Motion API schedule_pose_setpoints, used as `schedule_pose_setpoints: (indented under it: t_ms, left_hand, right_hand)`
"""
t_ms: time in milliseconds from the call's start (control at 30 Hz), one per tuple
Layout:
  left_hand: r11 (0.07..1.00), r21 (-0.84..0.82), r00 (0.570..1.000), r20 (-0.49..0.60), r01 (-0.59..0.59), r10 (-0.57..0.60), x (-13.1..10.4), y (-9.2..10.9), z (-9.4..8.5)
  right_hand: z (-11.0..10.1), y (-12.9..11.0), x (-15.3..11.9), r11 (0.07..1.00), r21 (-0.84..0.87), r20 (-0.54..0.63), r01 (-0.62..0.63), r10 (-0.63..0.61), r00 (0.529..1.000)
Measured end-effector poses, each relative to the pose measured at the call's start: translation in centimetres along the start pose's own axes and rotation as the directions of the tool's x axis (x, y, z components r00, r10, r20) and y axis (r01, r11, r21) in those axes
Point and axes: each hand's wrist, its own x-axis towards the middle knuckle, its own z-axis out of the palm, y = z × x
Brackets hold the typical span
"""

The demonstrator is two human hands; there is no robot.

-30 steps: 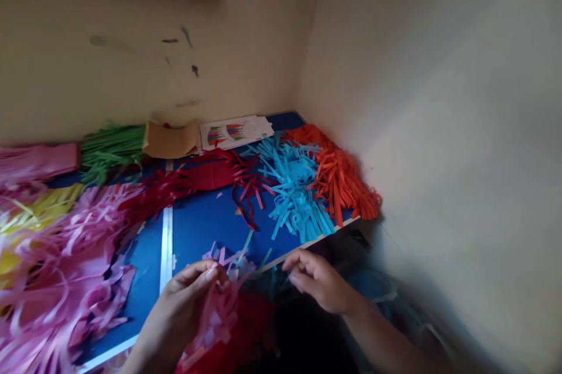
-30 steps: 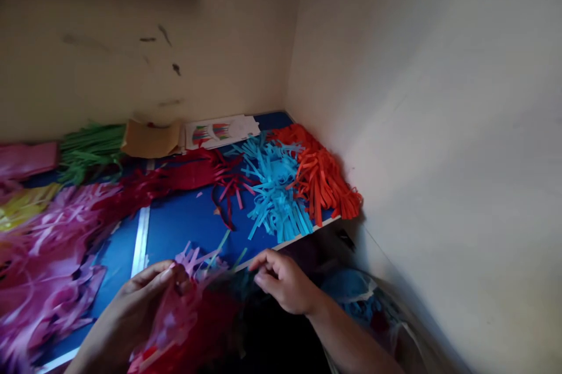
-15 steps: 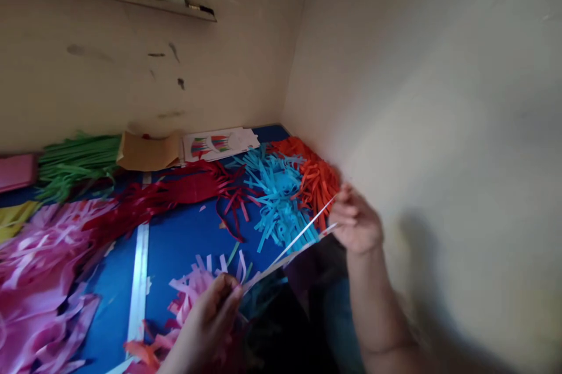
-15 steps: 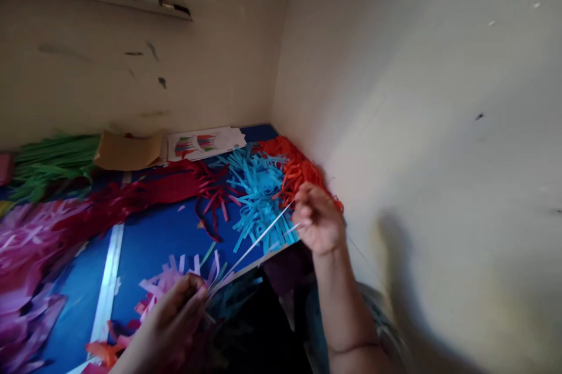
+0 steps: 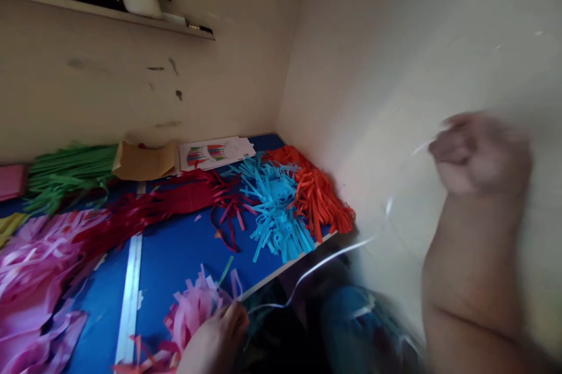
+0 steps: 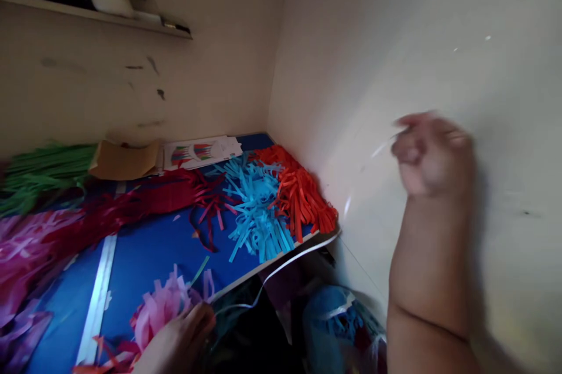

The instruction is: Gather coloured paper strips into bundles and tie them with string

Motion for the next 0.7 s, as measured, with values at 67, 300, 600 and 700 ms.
schedule_pose_setpoints:
  t_ms: [67, 300, 600, 700]
  left_hand:
    - [0.993, -0.116, 0.999, -0.036, -0.009, 0.005, 0.3, 1.5, -1.7]
    - [0.425, -0.875, 0.953, 0.116, 0.231, -0.28, 0.6, 6.6, -3.3]
    - [0.456, -0.858, 0.8, -0.094, 0.237, -0.593, -0.8, 1.6, -4.5]
    - [0.209, -0.951, 0.729, 0.025, 0.228, -0.684, -1.2, 0.9, -4.7]
  right_hand:
    - [3.8, 1.2, -4.0, 0.955, -0.284, 0.279, 0.084, -0.002, 0.96]
    - [17.9, 8.0, -18.8, 0.911, 0.003, 0.67, -0.413, 0.305, 0.676]
    - [21.0, 9.6, -20.7, 0.653, 0.073, 0.567, -0.753, 0.594, 0.57]
    - [21.1, 8.7, -22.4, 0.841, -0.163, 0.645, -0.516, 0.486, 0.589]
